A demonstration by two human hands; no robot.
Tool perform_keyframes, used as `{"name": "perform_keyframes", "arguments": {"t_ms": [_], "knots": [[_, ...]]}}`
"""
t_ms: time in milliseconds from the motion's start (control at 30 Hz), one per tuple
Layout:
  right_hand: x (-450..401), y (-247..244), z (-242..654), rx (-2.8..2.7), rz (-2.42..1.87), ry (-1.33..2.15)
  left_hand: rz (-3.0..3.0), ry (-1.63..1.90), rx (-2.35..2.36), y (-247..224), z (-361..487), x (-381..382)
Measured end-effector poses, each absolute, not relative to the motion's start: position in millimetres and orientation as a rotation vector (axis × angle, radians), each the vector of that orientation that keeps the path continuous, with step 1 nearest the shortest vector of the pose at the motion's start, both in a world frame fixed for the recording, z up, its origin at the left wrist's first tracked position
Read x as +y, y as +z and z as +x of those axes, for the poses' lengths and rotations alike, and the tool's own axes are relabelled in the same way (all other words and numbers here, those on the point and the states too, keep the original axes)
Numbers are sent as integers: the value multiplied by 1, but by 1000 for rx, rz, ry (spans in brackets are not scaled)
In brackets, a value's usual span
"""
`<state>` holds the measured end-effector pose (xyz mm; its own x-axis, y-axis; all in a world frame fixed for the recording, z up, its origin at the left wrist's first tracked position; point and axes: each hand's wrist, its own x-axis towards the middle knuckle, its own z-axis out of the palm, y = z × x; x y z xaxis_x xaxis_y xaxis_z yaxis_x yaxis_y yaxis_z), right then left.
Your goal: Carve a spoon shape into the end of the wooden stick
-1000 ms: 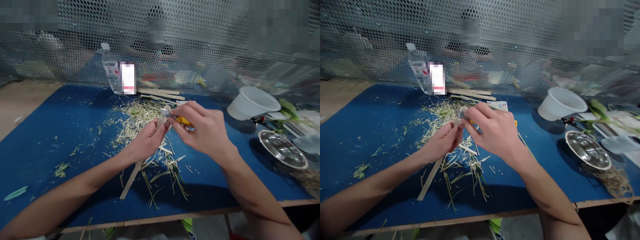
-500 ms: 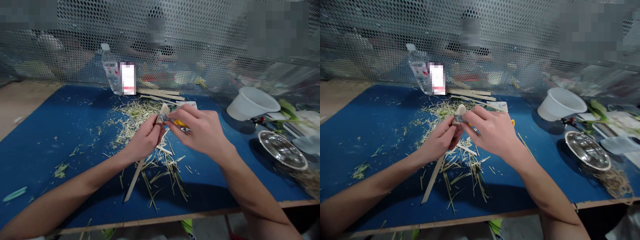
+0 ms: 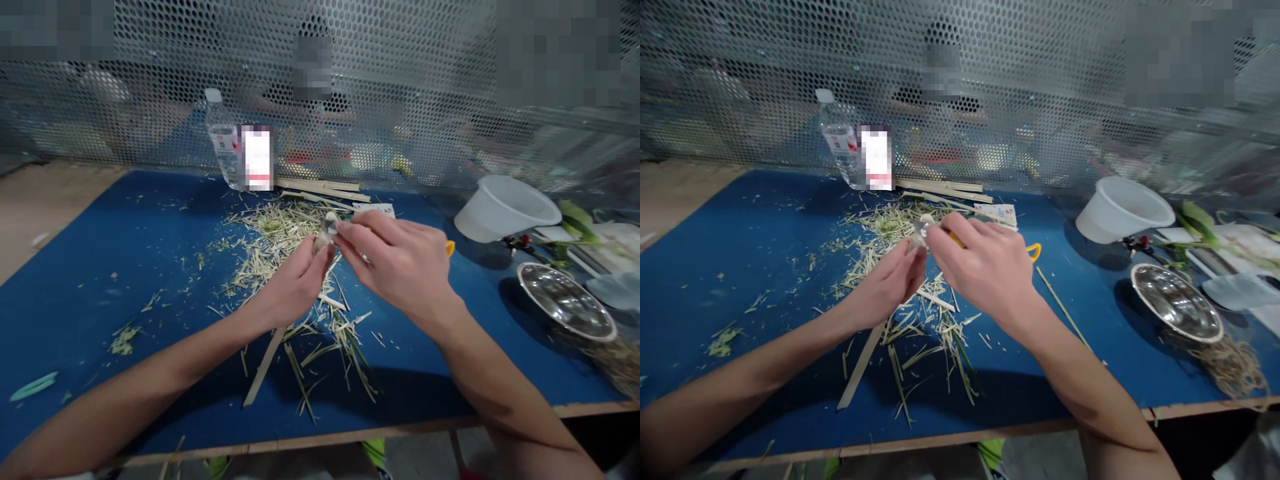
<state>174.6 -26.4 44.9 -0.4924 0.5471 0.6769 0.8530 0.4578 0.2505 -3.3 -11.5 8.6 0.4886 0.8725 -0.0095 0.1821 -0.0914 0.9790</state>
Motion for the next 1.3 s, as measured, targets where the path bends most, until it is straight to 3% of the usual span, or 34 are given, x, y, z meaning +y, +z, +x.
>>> {"name": "perform_keyframes", "arguments": {"t_ms": [400,1300], "knots": [[-21,46,173,-2159,-1169,-512,1337,734,845,22,-1,-9],[-24,44,177,-2266,-1121,-518,1385,763,703,13,-2,-8]]}}
